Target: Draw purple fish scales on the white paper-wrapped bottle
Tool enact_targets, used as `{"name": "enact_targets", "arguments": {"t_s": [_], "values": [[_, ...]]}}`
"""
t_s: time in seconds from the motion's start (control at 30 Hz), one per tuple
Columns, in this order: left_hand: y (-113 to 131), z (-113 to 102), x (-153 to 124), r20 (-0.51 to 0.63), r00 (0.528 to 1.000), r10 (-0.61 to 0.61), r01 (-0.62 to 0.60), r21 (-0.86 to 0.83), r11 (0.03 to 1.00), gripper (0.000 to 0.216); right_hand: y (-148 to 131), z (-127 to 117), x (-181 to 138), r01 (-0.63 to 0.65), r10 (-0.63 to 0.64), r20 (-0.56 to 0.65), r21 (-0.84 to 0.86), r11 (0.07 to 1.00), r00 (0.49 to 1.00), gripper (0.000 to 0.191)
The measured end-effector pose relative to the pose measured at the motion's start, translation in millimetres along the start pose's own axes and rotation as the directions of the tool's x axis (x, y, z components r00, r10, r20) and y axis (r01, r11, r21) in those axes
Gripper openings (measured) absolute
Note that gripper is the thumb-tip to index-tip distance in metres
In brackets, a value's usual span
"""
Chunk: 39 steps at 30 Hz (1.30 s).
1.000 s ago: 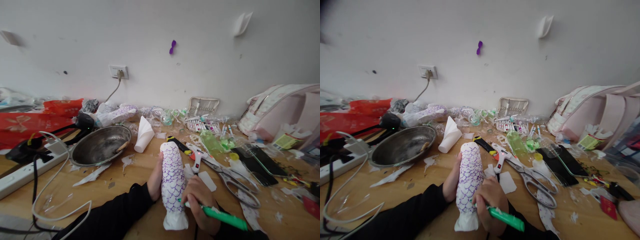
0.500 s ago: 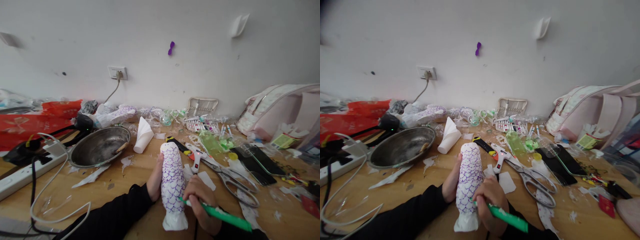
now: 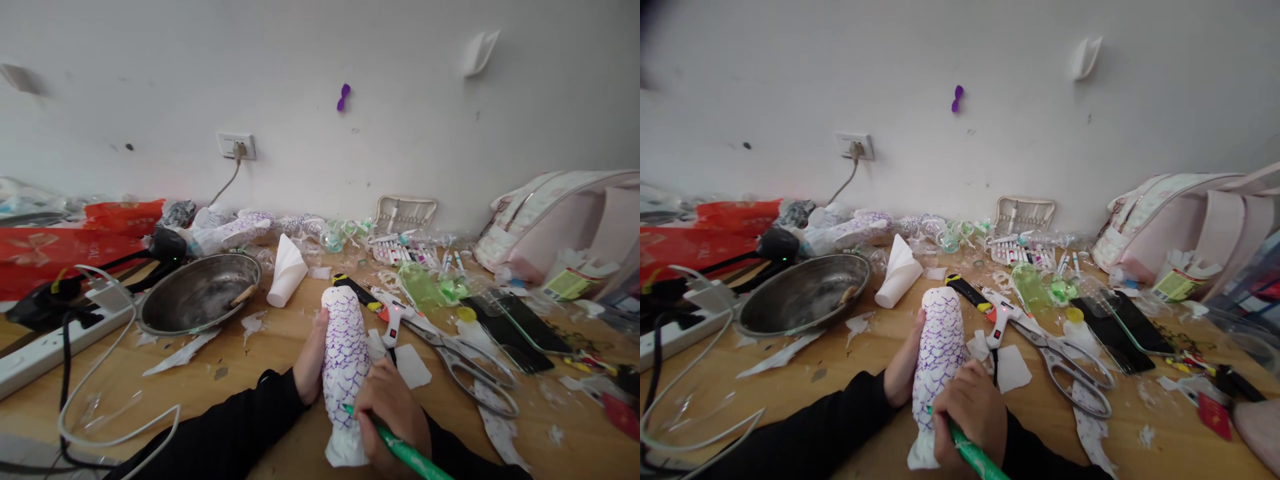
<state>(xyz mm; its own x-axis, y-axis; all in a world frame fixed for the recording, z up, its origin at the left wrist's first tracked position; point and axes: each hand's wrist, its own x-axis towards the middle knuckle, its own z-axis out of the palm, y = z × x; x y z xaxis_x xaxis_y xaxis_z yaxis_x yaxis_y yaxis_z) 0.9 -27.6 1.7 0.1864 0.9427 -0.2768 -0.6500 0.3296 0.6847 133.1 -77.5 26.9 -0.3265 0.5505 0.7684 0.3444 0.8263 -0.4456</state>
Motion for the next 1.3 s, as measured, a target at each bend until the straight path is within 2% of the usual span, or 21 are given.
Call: {"name": "enact_targets", "arguments": {"t_s": [0.13,0.33,0.43,0.57,0.67,0.9,1.07,1.2,1.3], "values": [[1,1,0,0.024,1.0,0.0,0.0,-0.001,1.0,0.058,2,-2,-2,-0.05,0.051,-0.03,0.028,0.998,0.998,0.018],[1,1,0,0.015,0.999,-0.04,0.04,0.004,0.999,0.059,1,-4,-4,-0.095,0.095,-0.001,0.007,0.995,0.996,0.015],[0,1,0,0.022,0.999,-0.025,0.025,0.01,1.0,0.059,2,-2,-5,-0.137,0.137,-0.034,0.013,0.991,0.99,0.016],[1,1,-1,0.012,0.998,-0.055,0.055,0.019,0.998,0.061,2,-1,-5,-0.102,0.103,-0.006,0.03,0.994,0.995,0.013],[2,1,-1,-0.004,0.994,-0.105,0.106,0.025,0.994,0.065,3,-4,-4,-0.116,0.118,-0.034,0.066,0.991,0.992,0.015],[3,3,-1,-0.018,1.0,-0.007,0.007,0.014,1.0,0.057,3,-10,0,-0.092,0.088,0.055,0.072,0.993,0.995,0.022],[4,4,-1,-0.029,0.997,-0.065,0.065,0.005,0.998,0.059,3,-10,2,-0.025,0.021,0.052,0.084,0.996,0.998,0.023],[5,6,-3,-0.017,0.997,-0.078,0.078,-0.002,0.997,0.06,5,-9,0,-0.075,0.07,0.054,0.087,0.993,0.996,0.025],[5,6,-4,-0.009,0.997,-0.071,0.071,-0.003,0.997,0.062,7,-7,-2,-0.016,0.012,0.043,0.1,0.995,0.999,0.025]]}}
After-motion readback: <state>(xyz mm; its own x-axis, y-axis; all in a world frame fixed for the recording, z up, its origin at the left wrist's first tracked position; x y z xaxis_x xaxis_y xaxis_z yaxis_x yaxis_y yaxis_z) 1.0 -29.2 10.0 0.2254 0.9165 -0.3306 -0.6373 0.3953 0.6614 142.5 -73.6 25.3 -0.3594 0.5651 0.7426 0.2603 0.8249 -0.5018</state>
